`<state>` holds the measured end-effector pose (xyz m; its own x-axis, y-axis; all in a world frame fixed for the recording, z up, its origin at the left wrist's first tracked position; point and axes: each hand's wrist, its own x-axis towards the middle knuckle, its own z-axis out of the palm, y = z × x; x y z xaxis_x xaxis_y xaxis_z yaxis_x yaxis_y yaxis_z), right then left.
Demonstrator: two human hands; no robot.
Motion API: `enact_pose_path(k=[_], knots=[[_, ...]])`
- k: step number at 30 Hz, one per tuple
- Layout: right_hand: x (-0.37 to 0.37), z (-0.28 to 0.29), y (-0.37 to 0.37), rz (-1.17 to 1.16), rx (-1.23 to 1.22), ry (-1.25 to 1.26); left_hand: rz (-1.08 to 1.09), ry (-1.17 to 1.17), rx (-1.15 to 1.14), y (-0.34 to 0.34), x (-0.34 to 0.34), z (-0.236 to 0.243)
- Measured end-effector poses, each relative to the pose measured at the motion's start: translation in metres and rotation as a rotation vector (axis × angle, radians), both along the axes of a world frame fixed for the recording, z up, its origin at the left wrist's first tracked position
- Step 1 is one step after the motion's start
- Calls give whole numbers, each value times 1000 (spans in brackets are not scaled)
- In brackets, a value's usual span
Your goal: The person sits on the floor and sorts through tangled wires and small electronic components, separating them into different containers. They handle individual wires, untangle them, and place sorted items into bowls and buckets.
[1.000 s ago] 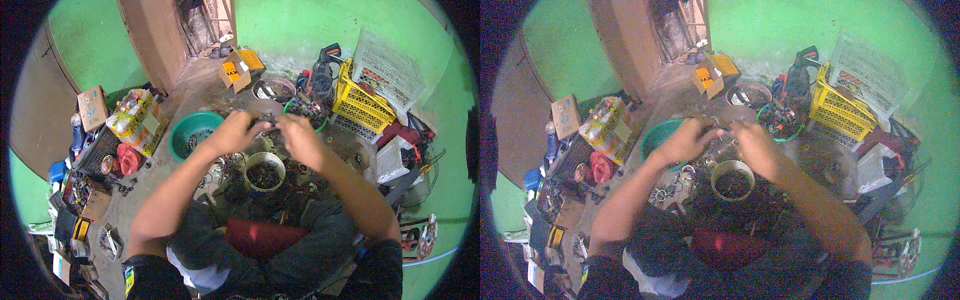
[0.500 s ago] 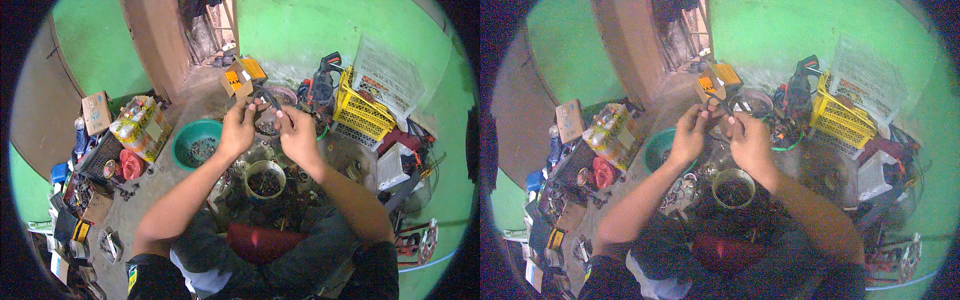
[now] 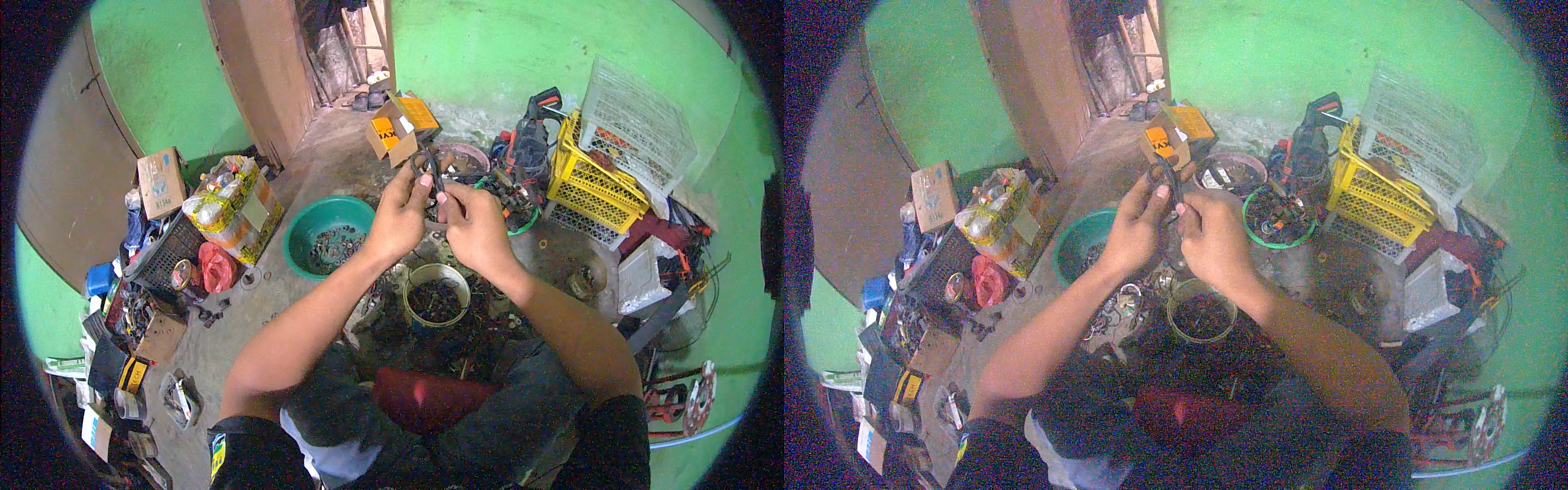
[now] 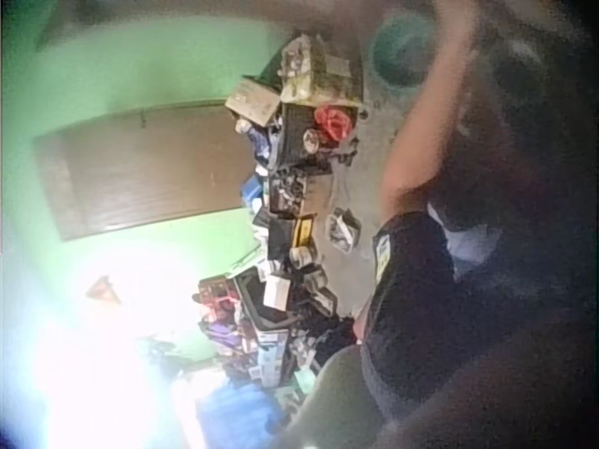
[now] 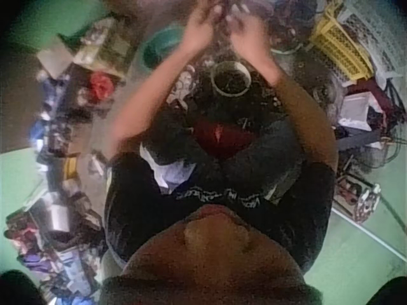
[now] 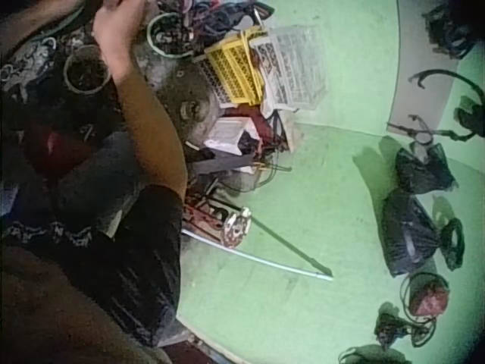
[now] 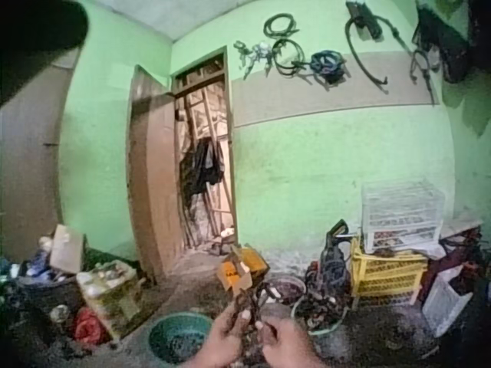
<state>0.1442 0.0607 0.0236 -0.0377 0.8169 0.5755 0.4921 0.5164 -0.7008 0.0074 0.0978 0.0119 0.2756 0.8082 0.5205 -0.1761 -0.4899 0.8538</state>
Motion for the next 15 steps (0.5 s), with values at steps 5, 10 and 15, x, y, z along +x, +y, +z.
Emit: enact_pose_path(k=[5, 10, 15], knots=[[2, 1, -3, 13, 12, -94, -102, -135, -150, -5, 2, 10], [1, -4, -4, 26, -20, -145, -96, -70, -192, -6, -1, 13], [-4, -6, -1, -8, 117, -172, -82, -220, -246, -6, 3, 12]])
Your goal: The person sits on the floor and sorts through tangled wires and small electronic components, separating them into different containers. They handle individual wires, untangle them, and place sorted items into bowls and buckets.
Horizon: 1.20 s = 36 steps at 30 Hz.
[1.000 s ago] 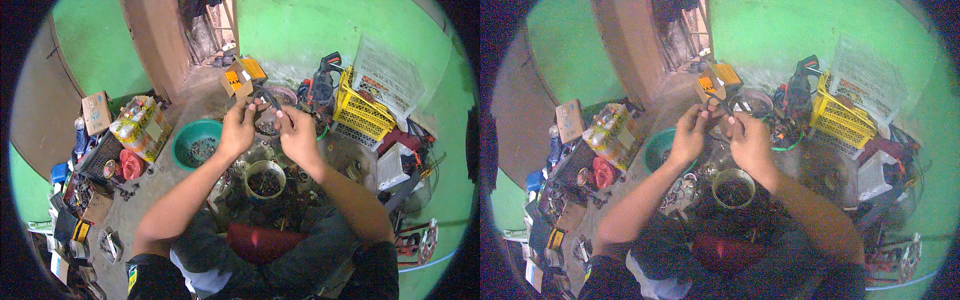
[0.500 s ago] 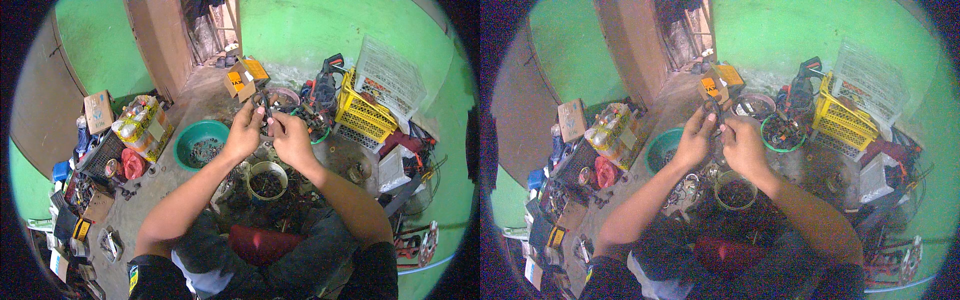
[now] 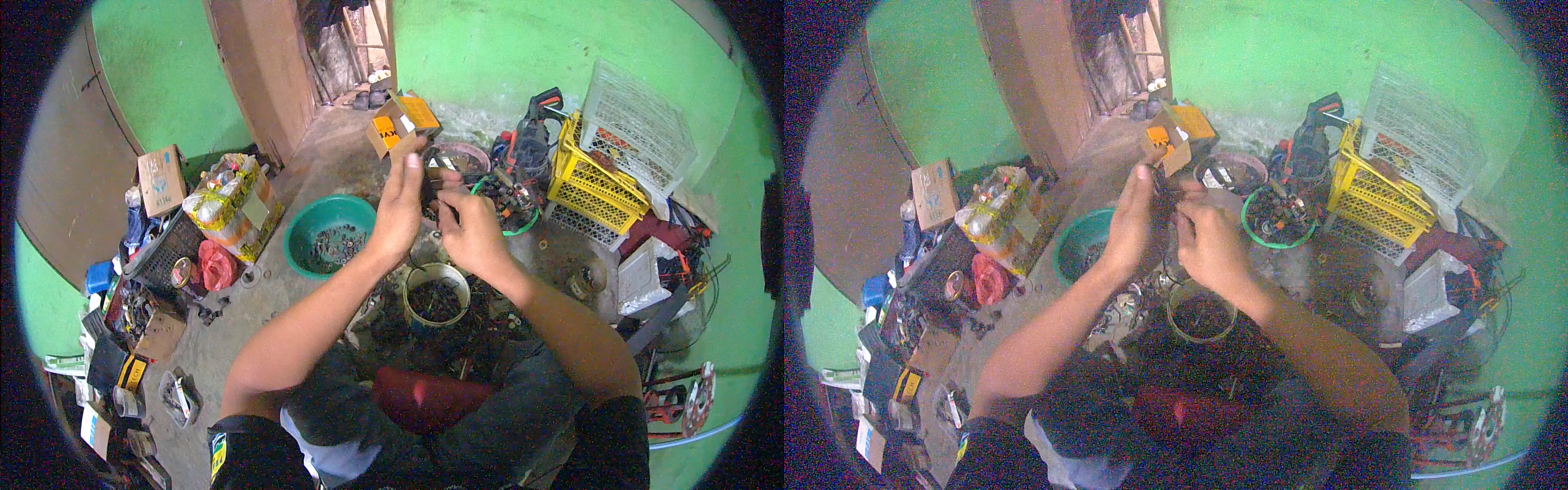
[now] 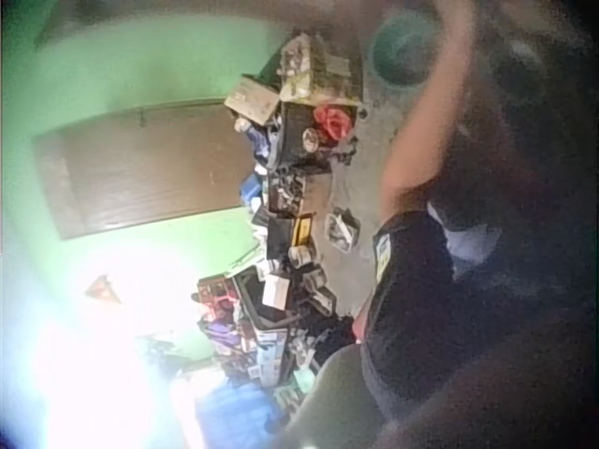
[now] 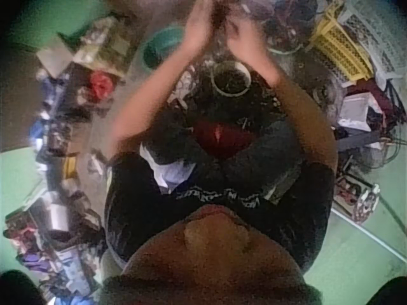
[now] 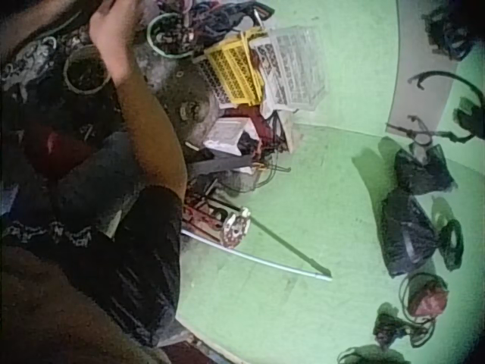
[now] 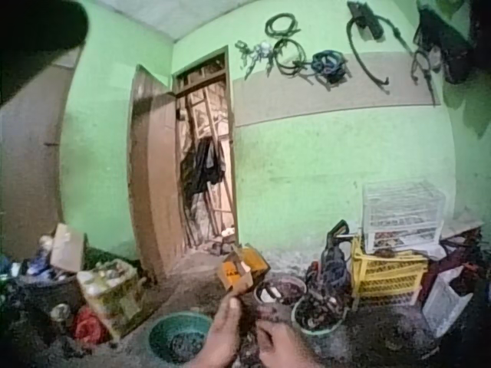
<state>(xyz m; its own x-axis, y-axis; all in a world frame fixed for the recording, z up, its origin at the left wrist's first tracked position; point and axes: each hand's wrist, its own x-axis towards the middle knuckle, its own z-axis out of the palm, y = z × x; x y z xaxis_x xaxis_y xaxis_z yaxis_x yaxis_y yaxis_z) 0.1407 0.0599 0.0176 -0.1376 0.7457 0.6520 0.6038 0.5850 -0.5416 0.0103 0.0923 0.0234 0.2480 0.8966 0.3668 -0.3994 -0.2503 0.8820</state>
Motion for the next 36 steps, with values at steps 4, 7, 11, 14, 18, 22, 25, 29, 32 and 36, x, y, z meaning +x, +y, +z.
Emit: enact_pose_path(k=[4, 7, 11, 14, 18, 22, 25, 29, 32, 36], knots=[[8, -5, 4, 147, -82, -48, 63, 34, -20, -2, 1, 3], [11, -8, 10, 317, -355, 102, 26, 12, -110, -4, -1, 7], [14, -8, 16, 320, -478, -19, -12, 19, -120, -2, -6, 11], [13, -21, 20, 376, -506, 116, -28, -40, -150, -3, -4, 17], [4, -27, 16, 389, -463, 229, -35, -67, -173, 1, -4, 13], [0, -27, 12, 449, -579, 396, -78, 38, -233, -5, -11, 22], [-3, -20, 7, 546, -811, 614, -64, 38, -273, -6, -14, 24], [-8, -6, -4, 511, -955, 737, 33, -113, -306, 1, -10, 15], [-4, -1, 0, 470, -918, 517, 47, -52, -347, -2, -17, 16], [9, 1, 4, 565, -864, 270, -37, -244, -440, 1, -18, 16]])
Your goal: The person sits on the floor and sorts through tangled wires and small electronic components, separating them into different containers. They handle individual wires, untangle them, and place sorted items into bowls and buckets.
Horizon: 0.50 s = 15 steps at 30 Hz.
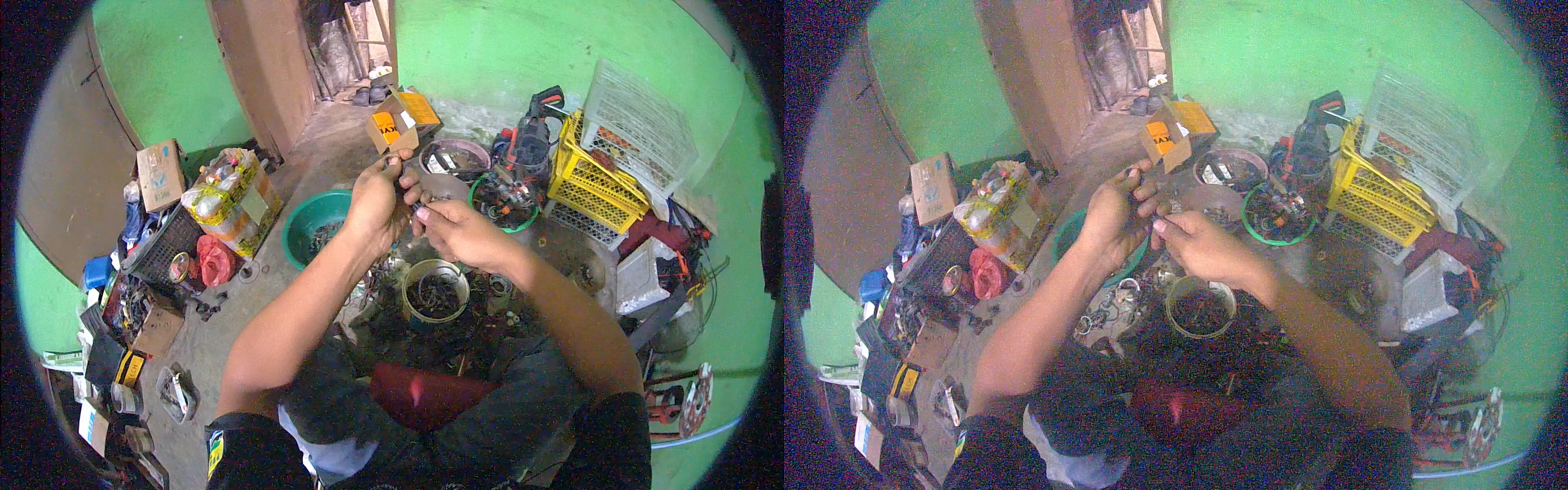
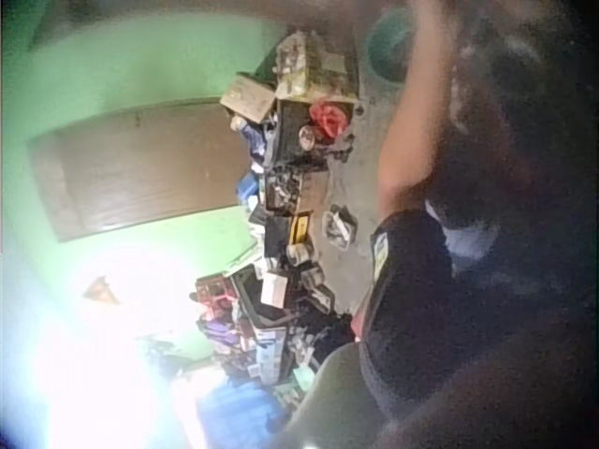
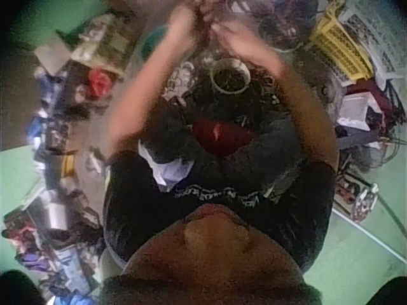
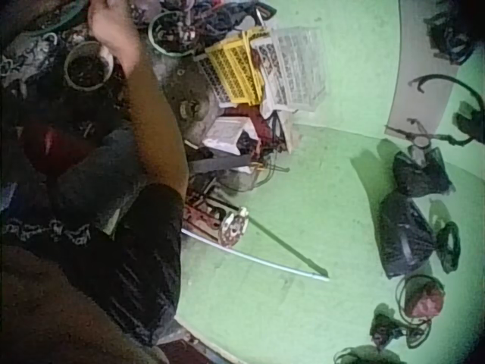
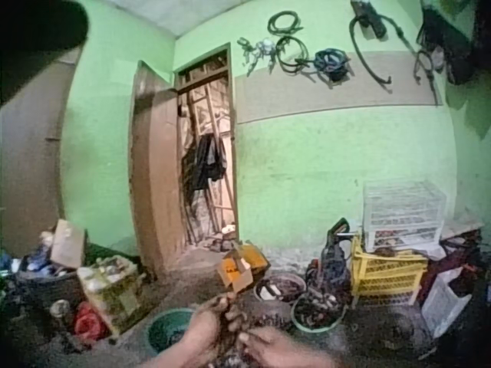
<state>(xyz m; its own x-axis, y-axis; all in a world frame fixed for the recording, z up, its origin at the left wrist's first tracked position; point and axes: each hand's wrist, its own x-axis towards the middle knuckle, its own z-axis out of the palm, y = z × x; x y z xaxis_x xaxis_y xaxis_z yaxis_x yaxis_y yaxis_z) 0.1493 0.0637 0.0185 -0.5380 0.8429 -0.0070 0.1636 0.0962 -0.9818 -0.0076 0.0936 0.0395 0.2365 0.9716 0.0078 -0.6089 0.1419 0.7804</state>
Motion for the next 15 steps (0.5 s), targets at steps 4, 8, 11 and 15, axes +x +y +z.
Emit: enact_pose_path(k=[4, 8, 11, 15], knots=[[6, 3, 4, 104, -139, -73, -78, -60, -50, -4, -4, 8], [12, -14, 11, 145, 13, -146, -111, -69, -59, -10, 1, 14], [12, -14, 8, 173, -1, -109, -83, -24, -53, -8, 3, 13], [6, 1, -4, 77, -116, -152, -78, -35, -24, -6, 3, 9]])
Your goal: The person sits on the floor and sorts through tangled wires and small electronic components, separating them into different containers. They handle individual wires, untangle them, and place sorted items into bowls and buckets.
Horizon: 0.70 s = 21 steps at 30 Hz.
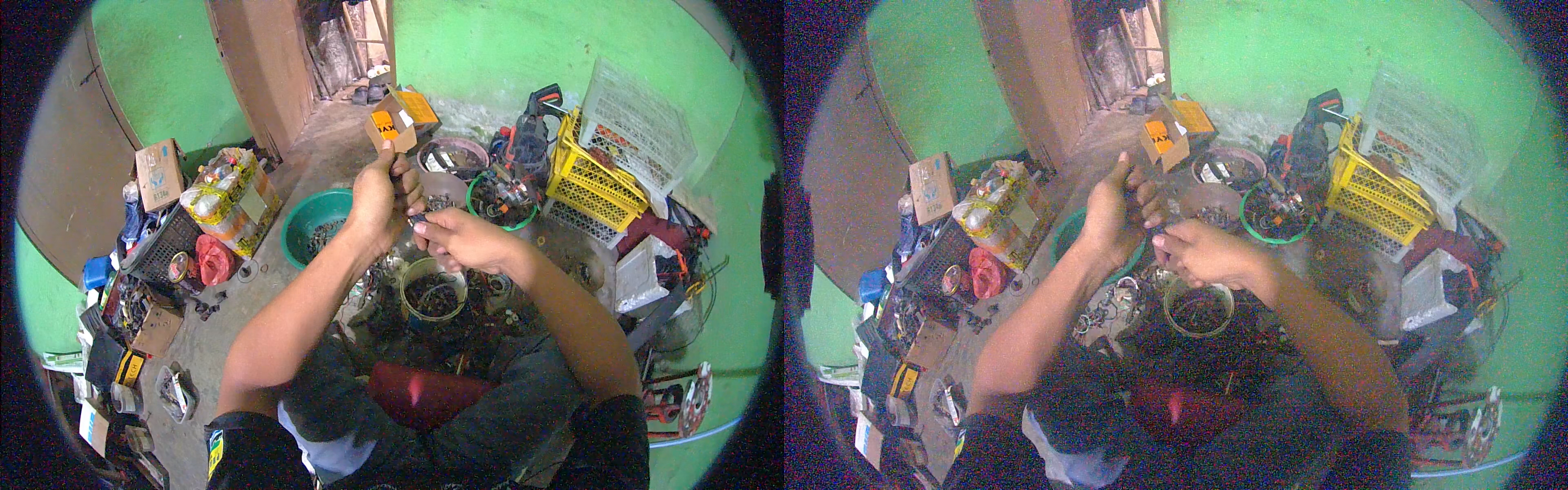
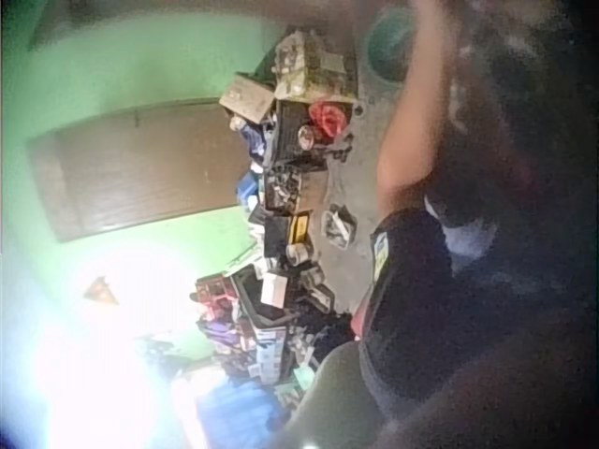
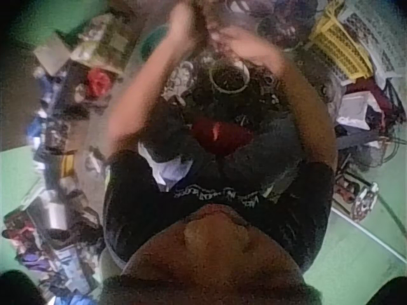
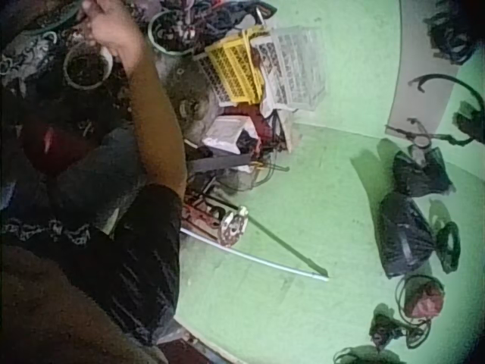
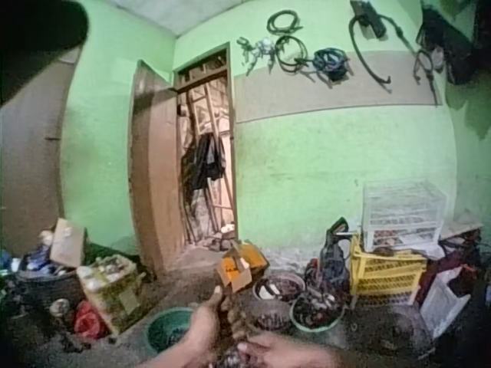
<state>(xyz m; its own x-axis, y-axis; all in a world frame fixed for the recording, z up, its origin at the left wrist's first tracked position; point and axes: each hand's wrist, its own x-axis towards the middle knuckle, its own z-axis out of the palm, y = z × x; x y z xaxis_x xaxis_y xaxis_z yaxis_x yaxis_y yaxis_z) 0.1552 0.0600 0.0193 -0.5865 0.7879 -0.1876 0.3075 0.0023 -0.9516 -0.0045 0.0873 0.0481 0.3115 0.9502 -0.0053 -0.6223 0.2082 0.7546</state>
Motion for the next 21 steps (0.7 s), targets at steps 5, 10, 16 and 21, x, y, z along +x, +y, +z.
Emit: enact_pose_path(k=[5, 10, 16, 21], knots=[[-2, -15, 8, -111, 383, -213, 40, -34, 33, 3, 2, -5], [-15, 1, -7, -404, 534, -212, 34, 13, 100, 12, 0, -17], [5, 8, 12, -677, 186, 427, -273, 584, 101, 4, 7, -48], [27, 15, 22, -690, -70, 862, -612, 669, 318, -10, 9, -66]])
